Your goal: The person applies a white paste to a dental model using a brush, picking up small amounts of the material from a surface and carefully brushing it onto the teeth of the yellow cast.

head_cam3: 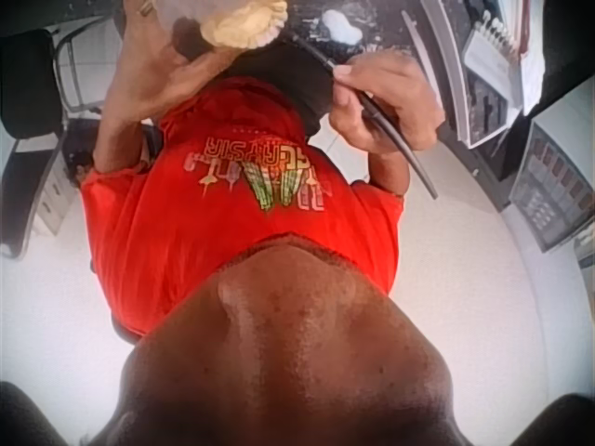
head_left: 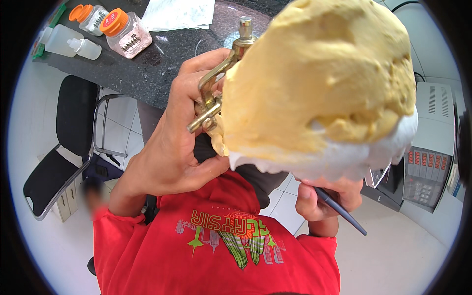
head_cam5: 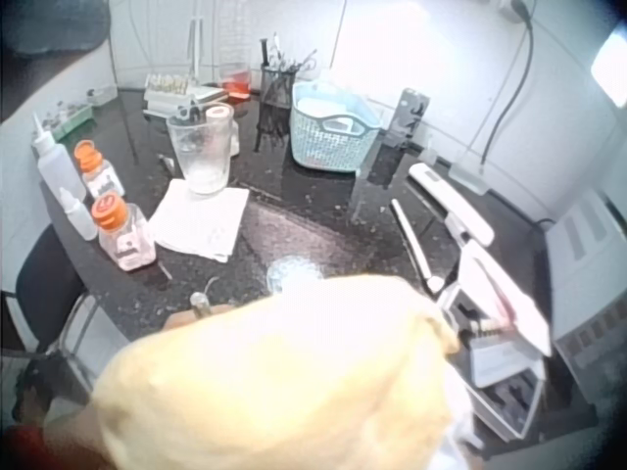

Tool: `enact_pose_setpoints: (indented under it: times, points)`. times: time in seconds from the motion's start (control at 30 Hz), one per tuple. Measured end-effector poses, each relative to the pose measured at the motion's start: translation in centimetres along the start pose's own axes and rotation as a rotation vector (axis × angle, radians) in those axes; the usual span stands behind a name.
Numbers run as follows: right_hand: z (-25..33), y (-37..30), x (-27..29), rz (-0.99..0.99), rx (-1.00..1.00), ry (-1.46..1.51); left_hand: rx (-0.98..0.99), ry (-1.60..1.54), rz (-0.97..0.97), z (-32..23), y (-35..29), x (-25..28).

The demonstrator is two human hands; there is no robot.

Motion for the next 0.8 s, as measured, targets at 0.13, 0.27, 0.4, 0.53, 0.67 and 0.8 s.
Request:
enact_pose_setpoints:
  times: [0.13,0.27,0.4,0.53,0.67,0.8]
  points:
    - [-0.2,-0.3,0.1,0.005,-0.003,0.005,0.006,0.078,-0.009,0.3,-0.1,-0.3]
    - [-0.2,-0.3,0.2,0.004,0.009,0.002,-0.017,0.113,-0.016,0.1,0.0,-0.1]
    - [-0.1,0.2,0.0,0.004,0.046,0.007,-0.009,0.115,-0.017,1.7,-0.8,-0.4]
    - [0.1,0.4,-0.1,0.033,0.034,-0.016,-0.022,0.093,-0.036,1.0,-0.5,-0.3]
    - [0.2,0.4,-0.1,0.021,0.027,-0.021,0.02,0.156,-0.029,2.2,-1.2,-0.5]
    - [0.2,0.3,-0.1,0.007,0.021,-0.028,0.018,0.147,-0.022,2.2,-1.1,-0.5]
Point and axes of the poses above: each hand's wrist, its own y-axis towards the middle knuckle, its own x-axis out of the back of the hand, z = x × y, the point moved 4 cm from there along y, towards the middle knuckle, and after that the axes turned 10 degrees about y, right-handed, at the moved point
